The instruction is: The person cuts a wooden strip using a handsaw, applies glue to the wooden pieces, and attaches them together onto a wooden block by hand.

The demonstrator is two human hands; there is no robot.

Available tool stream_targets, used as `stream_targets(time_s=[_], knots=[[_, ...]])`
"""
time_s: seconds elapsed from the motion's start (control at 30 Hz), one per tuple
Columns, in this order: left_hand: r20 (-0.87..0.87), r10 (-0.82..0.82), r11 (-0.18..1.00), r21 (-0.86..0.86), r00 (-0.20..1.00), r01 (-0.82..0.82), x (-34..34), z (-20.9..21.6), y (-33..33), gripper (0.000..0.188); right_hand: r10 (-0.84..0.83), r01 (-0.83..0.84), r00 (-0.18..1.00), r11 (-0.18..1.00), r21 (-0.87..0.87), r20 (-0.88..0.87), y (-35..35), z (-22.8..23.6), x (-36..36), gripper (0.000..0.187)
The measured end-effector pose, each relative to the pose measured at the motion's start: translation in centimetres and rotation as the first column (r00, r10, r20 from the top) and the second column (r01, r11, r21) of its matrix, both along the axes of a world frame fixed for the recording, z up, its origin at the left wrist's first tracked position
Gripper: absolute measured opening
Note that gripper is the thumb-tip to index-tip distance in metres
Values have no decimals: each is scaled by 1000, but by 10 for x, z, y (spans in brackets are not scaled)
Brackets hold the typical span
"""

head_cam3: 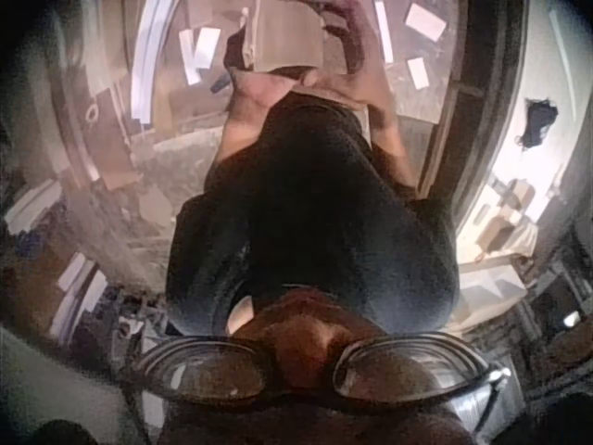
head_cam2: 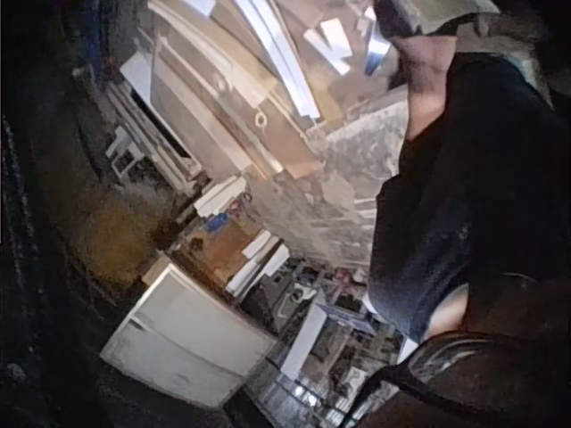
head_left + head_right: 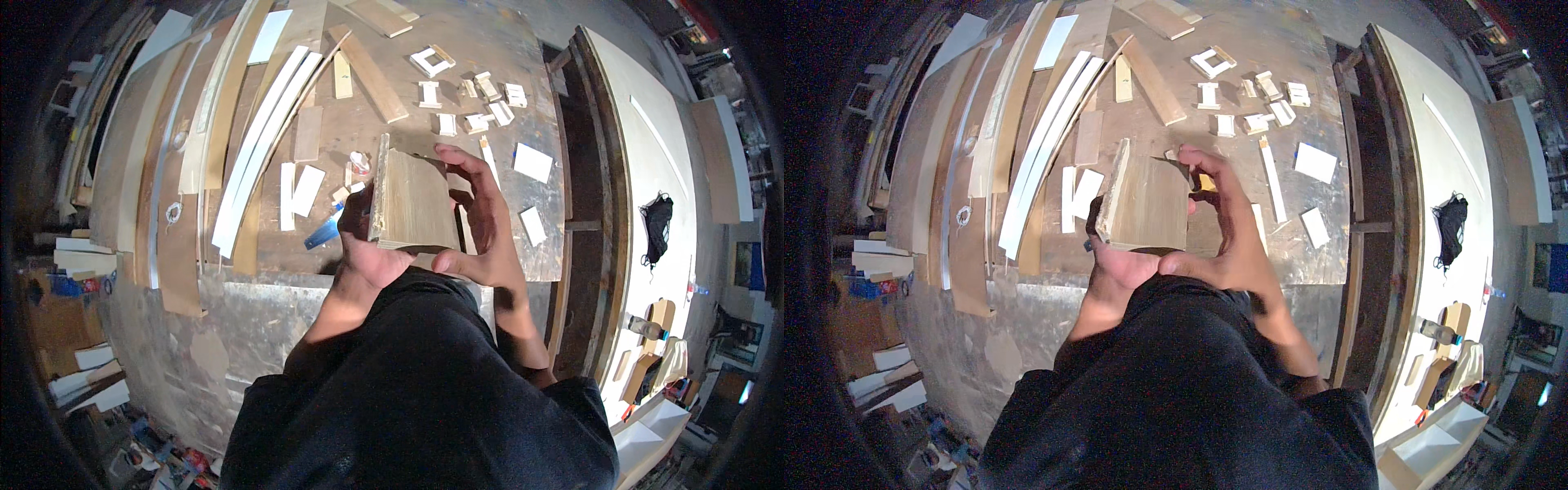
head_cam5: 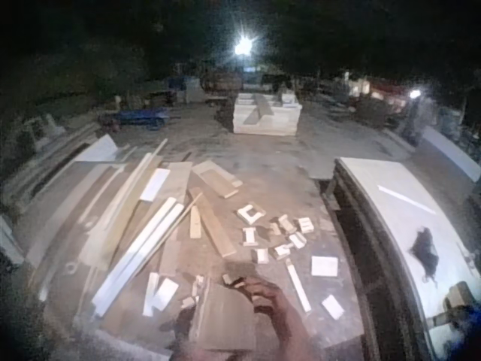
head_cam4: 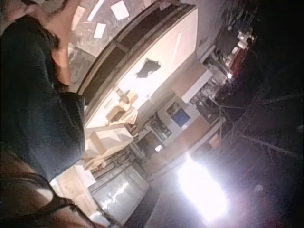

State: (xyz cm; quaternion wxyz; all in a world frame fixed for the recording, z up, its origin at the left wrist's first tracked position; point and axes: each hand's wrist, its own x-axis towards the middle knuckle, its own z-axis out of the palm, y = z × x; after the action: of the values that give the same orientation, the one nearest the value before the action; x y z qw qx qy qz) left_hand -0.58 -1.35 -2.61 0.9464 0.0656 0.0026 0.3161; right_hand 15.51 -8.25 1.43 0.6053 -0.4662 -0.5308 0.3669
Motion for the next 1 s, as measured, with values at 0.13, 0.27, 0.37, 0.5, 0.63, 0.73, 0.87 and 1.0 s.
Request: stream_targets(time_s=[0.13,0.27,0.37,0.5,0.63,0.73,0.87,1.0], knots=[[-165,8,997,-69,986,-20,-7,-20,5,59,66,-50,993,988,-144,103,-4,-2,9,119],[-314,-58,991,-129,948,18,-7,-52,-2,46,153,-78,959,952,-296,238,-8,-12,20,115],[-261,-126,984,-159,957,86,1,-78,-2,41,188,-57,929,924,-379,318,-11,-31,24,116],[-216,-235,959,-209,948,190,3,-107,-5,41,172,-12,930,897,-441,325,-18,-48,25,115],[-307,-245,956,-231,919,178,7,-124,-12,45,131,9,940,915,-404,316,-24,-68,27,113],[-224,-300,942,-220,927,252,9,-114,-14,49,76,63,953,897,-438,293,-29,-81,27,111],[-271,-264,954,-216,926,209,10,-133,-28,53,97,28,965,885,-465,242,-33,-84,25,109],[-240,-234,962,-195,942,189,13,-143,-24,60,82,104,918,893,-437,387,-30,-84,21,109]])
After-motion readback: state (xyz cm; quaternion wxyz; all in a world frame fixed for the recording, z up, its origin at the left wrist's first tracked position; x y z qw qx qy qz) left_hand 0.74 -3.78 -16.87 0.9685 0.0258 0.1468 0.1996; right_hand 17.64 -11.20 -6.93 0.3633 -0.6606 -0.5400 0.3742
